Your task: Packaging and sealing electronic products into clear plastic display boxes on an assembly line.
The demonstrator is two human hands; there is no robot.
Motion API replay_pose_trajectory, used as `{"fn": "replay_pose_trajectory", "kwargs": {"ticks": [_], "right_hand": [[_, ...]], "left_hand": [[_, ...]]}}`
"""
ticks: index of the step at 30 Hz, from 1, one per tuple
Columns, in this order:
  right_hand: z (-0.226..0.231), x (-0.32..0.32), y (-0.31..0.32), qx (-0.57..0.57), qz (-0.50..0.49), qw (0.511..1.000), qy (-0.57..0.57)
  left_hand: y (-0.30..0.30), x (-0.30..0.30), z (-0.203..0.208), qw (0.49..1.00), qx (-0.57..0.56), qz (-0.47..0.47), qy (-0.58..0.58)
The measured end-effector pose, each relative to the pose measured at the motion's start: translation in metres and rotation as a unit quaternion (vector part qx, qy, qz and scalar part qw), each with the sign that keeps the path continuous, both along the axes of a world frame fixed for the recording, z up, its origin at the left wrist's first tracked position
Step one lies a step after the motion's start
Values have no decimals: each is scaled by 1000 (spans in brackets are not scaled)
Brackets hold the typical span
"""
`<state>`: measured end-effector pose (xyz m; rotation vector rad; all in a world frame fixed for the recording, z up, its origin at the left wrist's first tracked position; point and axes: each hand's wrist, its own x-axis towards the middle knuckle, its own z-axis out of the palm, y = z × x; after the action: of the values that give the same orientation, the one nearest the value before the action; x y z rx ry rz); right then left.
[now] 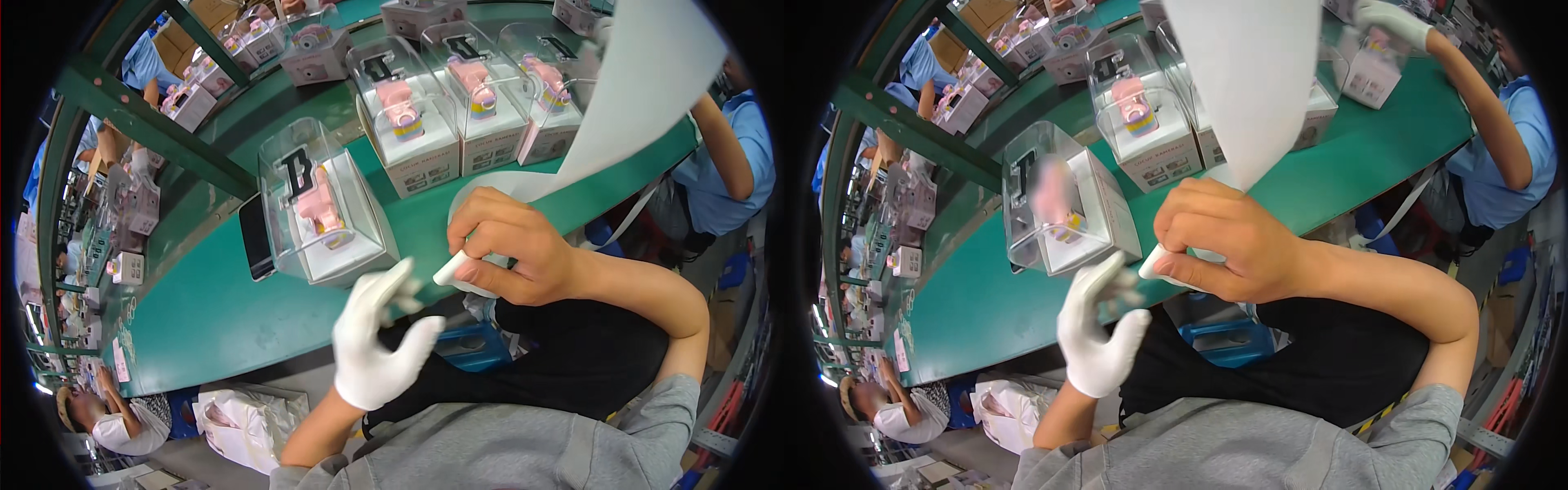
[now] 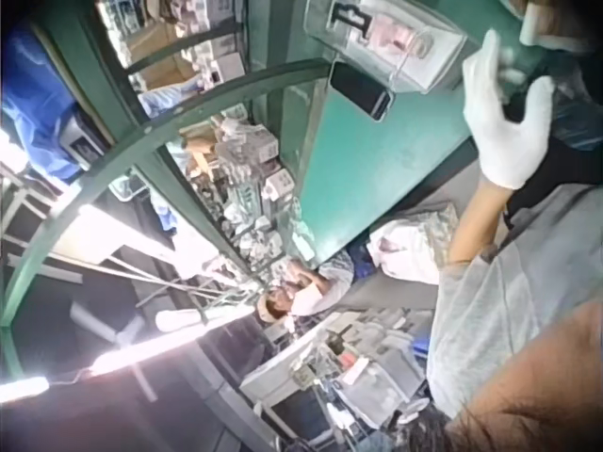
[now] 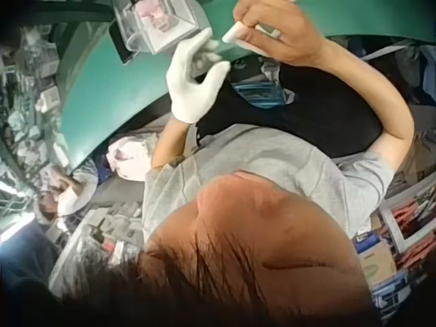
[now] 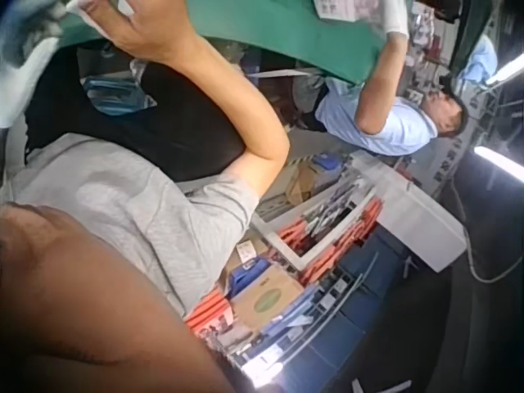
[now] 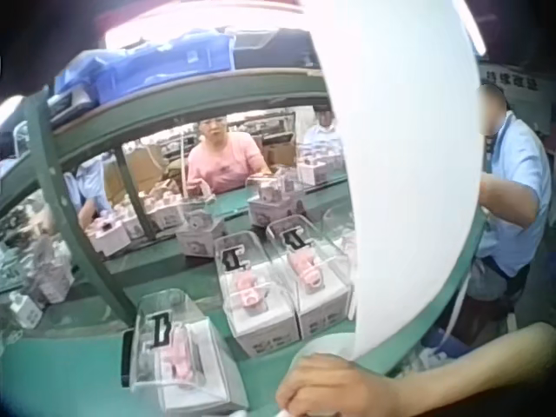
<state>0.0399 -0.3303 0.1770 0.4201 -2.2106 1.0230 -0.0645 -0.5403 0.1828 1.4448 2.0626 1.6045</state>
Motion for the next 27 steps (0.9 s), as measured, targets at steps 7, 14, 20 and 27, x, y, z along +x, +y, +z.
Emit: {"fn": "replay_pose_trajectory", "kwargs": {"ticks": [7, 14, 20, 27], "right_hand": [[16, 0, -8, 10, 44, 999, 11], [15, 1, -3, -51, 72, 996, -25], [3, 2, 2, -78, 56, 995, -38], [0, 1, 15, -21, 62, 997, -42]], "left_hand": [[9, 9, -17, 968, 102, -80, -215], [19, 18, -15, 967, 109, -69, -222], [32, 33, -18, 948, 146, -41, -280], [39, 49, -25, 924, 158, 1, -349]]}}
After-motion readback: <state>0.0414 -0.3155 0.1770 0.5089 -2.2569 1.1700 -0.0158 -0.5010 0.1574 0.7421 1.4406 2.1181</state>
